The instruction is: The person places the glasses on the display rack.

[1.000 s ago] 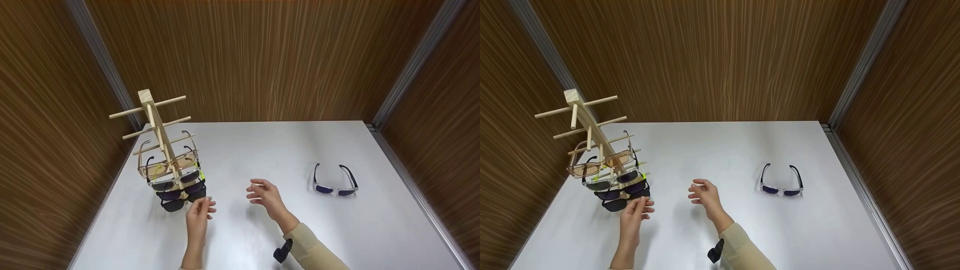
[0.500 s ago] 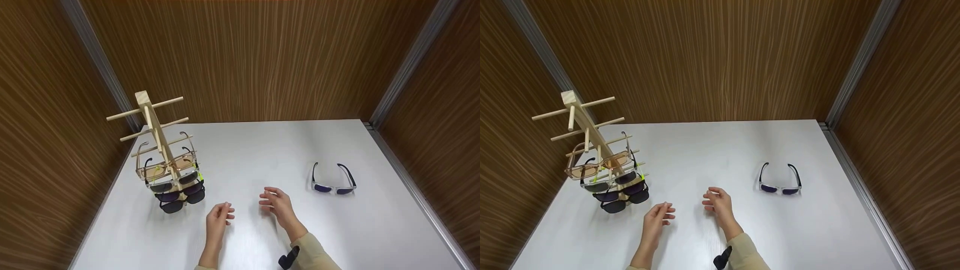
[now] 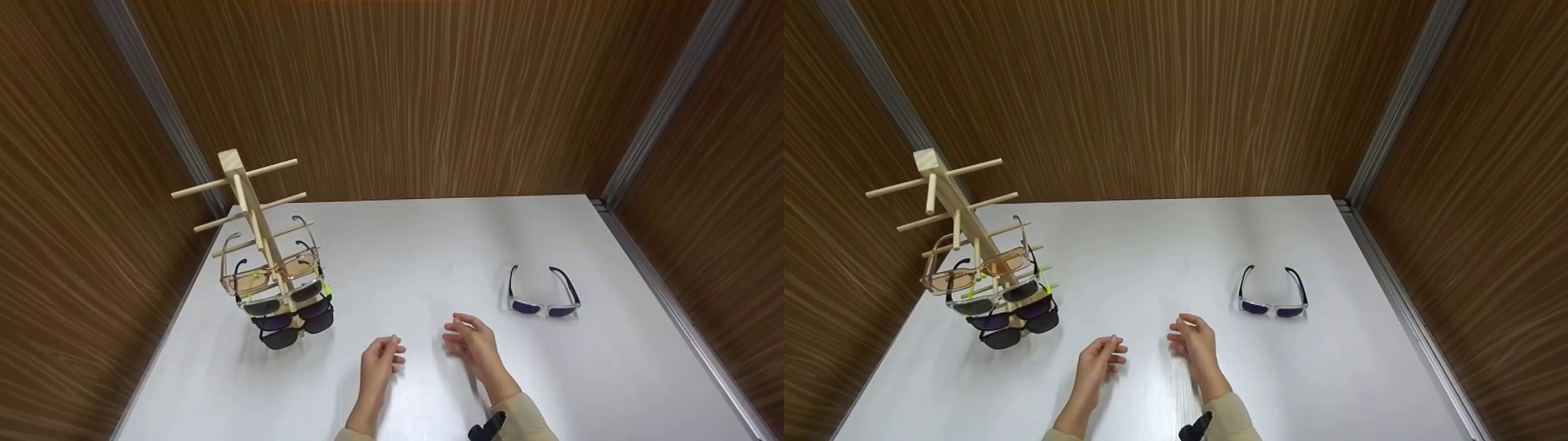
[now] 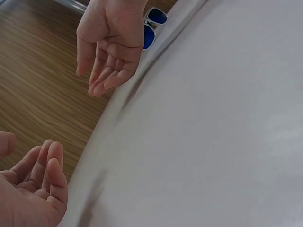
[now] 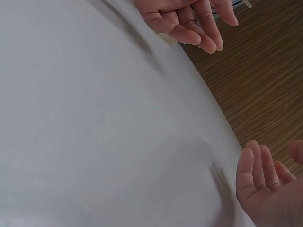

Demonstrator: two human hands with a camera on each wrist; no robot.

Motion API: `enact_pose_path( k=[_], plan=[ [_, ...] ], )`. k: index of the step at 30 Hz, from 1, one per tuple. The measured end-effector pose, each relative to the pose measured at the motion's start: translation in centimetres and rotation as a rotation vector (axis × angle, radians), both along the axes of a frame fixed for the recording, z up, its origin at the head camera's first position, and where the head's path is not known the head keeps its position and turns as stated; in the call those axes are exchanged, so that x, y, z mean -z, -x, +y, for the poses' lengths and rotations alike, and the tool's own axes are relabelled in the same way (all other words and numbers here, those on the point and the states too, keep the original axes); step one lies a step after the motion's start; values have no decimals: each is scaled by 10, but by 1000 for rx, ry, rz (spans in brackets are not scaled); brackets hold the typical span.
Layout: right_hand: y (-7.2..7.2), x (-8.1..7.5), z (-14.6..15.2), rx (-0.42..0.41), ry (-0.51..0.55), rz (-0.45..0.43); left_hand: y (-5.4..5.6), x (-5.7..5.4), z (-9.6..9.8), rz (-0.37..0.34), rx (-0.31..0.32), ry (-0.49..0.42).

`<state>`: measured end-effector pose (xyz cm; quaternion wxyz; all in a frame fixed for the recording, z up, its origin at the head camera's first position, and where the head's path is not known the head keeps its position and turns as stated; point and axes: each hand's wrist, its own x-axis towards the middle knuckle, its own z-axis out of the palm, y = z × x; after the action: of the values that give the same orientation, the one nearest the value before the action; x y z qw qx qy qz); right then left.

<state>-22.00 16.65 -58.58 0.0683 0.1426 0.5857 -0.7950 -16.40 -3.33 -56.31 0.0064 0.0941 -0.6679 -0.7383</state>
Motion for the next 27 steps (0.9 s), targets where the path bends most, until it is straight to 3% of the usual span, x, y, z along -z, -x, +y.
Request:
enact_pose_path(
  k=[5,10,14,20,25,27],
  plan=[
    [-2,2,16,37,3,6,14,25,10,-1,18,-12],
    [-7,6,35,95,18,-15,17,32,20,-2,37,-17],
    [-12,9,49,116,30,-37,16,27,27,2,63,-34],
    [-17,9,69,133,46,-43,10,1,38,-21,100,-60],
    [-20,7,85,128,37,-61,9,-2,48,-12,111,-77],
    [-21,6,91,129,32,-69,13,7,52,-16,111,-75]
  ],
)
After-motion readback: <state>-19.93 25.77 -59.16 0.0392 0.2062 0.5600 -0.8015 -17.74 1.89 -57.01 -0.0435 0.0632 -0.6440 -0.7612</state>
